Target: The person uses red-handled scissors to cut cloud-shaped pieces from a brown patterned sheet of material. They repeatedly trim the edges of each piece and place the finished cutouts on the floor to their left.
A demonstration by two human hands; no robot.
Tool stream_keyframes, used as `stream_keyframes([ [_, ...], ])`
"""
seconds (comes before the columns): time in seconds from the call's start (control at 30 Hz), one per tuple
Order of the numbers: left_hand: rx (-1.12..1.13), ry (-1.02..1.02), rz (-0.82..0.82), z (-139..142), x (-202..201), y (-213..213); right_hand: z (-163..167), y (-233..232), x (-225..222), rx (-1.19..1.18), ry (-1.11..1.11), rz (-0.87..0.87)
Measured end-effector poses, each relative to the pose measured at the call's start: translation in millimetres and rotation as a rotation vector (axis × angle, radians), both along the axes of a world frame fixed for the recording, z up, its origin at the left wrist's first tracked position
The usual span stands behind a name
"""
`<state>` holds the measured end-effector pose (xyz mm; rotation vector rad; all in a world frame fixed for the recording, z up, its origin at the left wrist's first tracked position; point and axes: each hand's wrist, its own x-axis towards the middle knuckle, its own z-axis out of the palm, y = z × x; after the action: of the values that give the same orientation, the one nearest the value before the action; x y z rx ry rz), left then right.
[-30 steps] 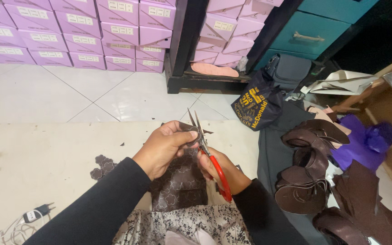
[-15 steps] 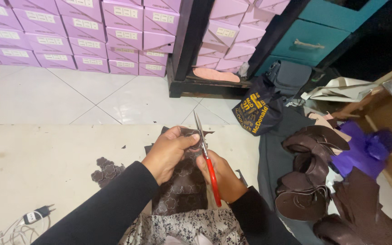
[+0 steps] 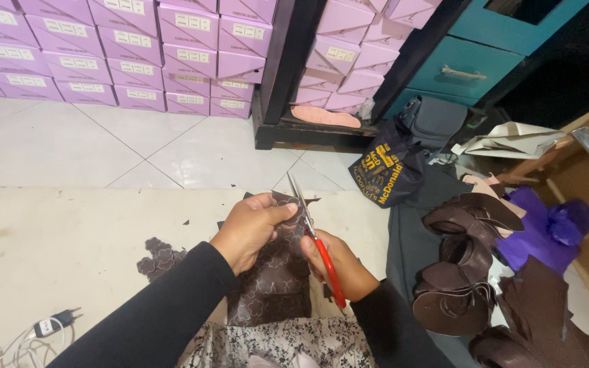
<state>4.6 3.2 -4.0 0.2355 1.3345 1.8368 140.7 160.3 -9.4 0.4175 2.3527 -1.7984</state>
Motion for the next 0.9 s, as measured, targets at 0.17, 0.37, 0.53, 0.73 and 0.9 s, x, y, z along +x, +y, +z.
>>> stream_keyframes([
  [0.17,-0.034,0.055,0.028,1.7,0.3,-1.6,1.8,2.1,2.2,-0.072,-0.041,-0.007],
  [0.37,-0.034,0.076,0.058,0.6,0.3,-1.6,3.3,-0.1,2.1,-0.034,-0.032,0.014],
  [0.53,-0.033,0.052,0.062,0.4,-0.7,-2.7,3.3,-1.2,1.4,-0.02,-0.04,0.002],
  [0.73,-0.059,0.054,0.045,0.9,-3.0,-5.5,9.9,0.2,3.7,0.01,-0.079,0.011],
  [0.9,-0.097,0.07,0.025,4.8,-6.7,-7.9,9.4,1.3,4.6,0.009,-0.089,0.022],
])
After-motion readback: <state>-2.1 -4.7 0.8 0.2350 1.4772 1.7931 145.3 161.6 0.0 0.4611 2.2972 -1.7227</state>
